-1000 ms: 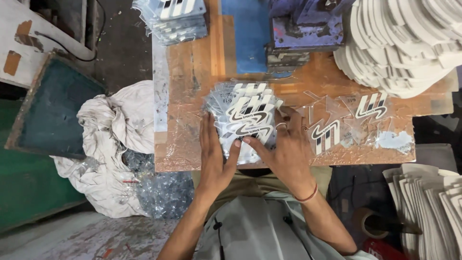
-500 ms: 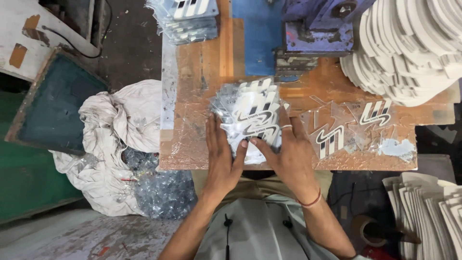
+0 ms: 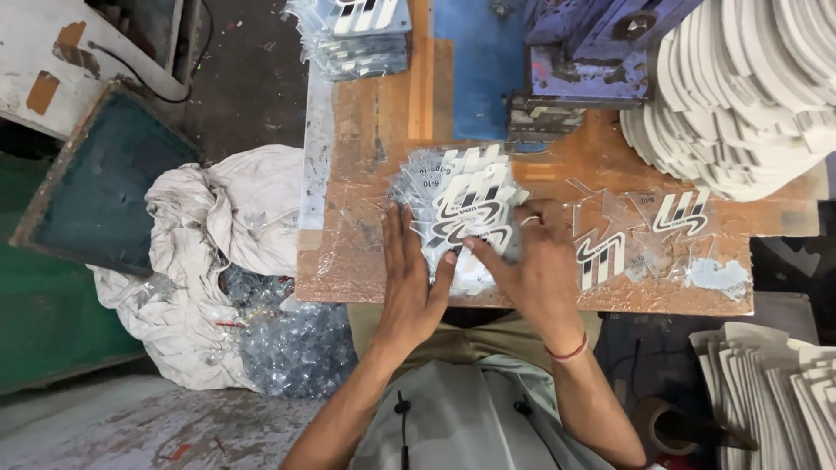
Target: The person is sorting and stacking small, clear plastic bags containing white and black stickers on a wooden workbench. They repeatedly pick up stacks of the bags, align them, and place them back down, organizing the items by hand.
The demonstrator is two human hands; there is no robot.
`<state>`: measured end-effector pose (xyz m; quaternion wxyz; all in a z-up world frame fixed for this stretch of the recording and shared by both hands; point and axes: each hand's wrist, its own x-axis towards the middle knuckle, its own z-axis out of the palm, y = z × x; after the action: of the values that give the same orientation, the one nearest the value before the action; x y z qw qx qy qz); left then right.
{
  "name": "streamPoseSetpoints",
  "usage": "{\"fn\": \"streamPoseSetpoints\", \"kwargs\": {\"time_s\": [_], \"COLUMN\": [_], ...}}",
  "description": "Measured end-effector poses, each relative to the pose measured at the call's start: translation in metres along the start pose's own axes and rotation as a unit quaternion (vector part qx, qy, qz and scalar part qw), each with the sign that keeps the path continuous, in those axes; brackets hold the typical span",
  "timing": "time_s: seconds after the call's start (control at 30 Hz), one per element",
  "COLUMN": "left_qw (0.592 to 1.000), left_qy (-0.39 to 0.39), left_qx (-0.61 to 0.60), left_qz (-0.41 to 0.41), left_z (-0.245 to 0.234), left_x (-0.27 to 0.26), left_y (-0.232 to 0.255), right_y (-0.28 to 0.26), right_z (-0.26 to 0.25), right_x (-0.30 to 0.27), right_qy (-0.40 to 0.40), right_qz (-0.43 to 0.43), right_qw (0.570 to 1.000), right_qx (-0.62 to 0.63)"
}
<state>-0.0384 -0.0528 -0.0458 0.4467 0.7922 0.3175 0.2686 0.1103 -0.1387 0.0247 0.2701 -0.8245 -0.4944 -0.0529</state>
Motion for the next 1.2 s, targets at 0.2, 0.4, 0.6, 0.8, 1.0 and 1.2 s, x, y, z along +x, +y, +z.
{"fn": "streamPoseSetpoints", "kwargs": {"time_s": [0.2, 0.4, 0.6, 0.8, 1.0, 1.2], "left_qw": [1.0, 1.0, 0.977, 0.943, 0.939, 0.933], "left_qy": [-0.01, 0.01, 0.07, 0.101, 0.1, 0.081], "left_qx": [0.01, -0.003, -0.203, -0.316, -0.327, -0.349], "left_qz": [-0.005, -0.007, 0.011, 0.035, 0.029, 0.018], "left_z": [-0.003, -0.014, -0.029, -0.018, -0.008, -0.005], "left_x": [0.001, 0.001, 0.036, 0.055, 0.058, 0.052], "left_y": [-0.001, 0.001, 0.035, 0.033, 0.019, -0.001], "right_y": [-0.02, 0.009, 0.014, 0.021, 0.023, 0.011], "right_z": [-0.018, -0.004, -0.002, -0.002, 0.029, 0.02], "right_x": [0.03, 0.013, 0.01, 0.032, 0.021, 0.029], "right_qy": [-0.191, -0.101, -0.056, -0.046, 0.038, -0.017], "right_qz": [0.089, 0.015, 0.138, 0.04, 0.072, 0.13], "right_qw": [0.969, 0.926, 0.895, 0.928, 0.885, 0.89], "right_qx": [0.128, 0.364, 0.421, 0.366, 0.459, 0.437]}}
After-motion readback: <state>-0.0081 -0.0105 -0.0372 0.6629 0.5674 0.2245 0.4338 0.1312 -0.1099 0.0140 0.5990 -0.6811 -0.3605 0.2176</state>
